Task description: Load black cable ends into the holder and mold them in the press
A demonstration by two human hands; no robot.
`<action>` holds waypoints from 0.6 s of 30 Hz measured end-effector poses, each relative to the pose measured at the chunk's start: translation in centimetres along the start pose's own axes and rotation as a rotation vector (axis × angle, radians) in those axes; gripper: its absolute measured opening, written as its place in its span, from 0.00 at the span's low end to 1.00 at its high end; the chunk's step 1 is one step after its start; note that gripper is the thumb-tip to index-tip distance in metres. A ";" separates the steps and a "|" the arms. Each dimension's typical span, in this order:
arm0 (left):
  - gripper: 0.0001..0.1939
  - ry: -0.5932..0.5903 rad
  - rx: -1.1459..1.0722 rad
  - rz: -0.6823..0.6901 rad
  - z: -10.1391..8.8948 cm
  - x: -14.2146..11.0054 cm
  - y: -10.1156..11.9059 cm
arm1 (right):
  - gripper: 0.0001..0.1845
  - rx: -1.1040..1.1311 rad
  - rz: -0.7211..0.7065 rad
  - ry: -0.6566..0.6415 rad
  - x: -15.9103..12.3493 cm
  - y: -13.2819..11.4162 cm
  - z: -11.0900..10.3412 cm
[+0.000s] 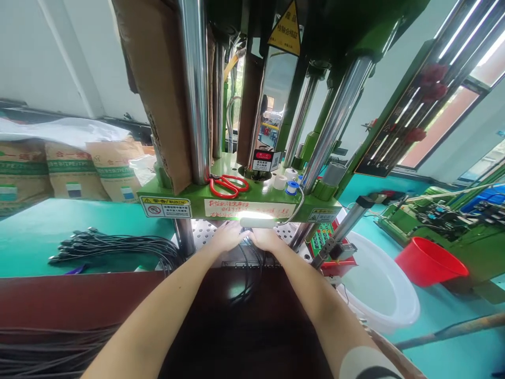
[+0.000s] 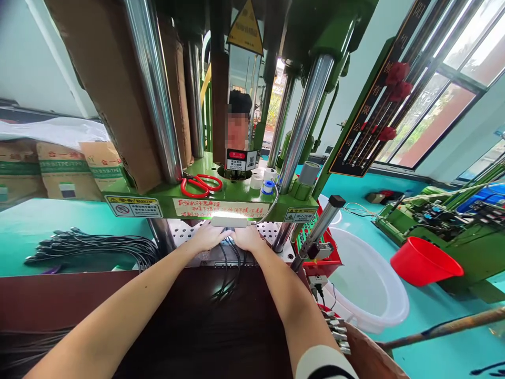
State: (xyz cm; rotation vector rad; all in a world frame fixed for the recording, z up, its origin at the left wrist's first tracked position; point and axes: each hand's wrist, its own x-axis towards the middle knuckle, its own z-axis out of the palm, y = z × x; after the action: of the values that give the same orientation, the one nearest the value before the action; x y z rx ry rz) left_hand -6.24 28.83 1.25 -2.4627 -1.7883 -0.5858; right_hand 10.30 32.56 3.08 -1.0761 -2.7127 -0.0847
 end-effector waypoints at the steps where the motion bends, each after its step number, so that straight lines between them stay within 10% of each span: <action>1: 0.25 -0.007 -0.004 -0.004 0.0 0.1 -0.1 | 0.20 -0.002 0.004 0.003 0.1 0.0 -0.1; 18: 0.23 -0.052 -0.040 -0.046 0.0 -1.6 -2.7 | 0.21 0.043 0.034 -0.028 -1.5 1.5 -0.6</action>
State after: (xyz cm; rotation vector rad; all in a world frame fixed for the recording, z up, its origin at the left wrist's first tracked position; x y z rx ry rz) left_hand -9.13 28.26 0.23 -2.4913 -1.8757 -0.5710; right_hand 12.46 32.58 3.30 -1.1193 -2.7061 -0.0060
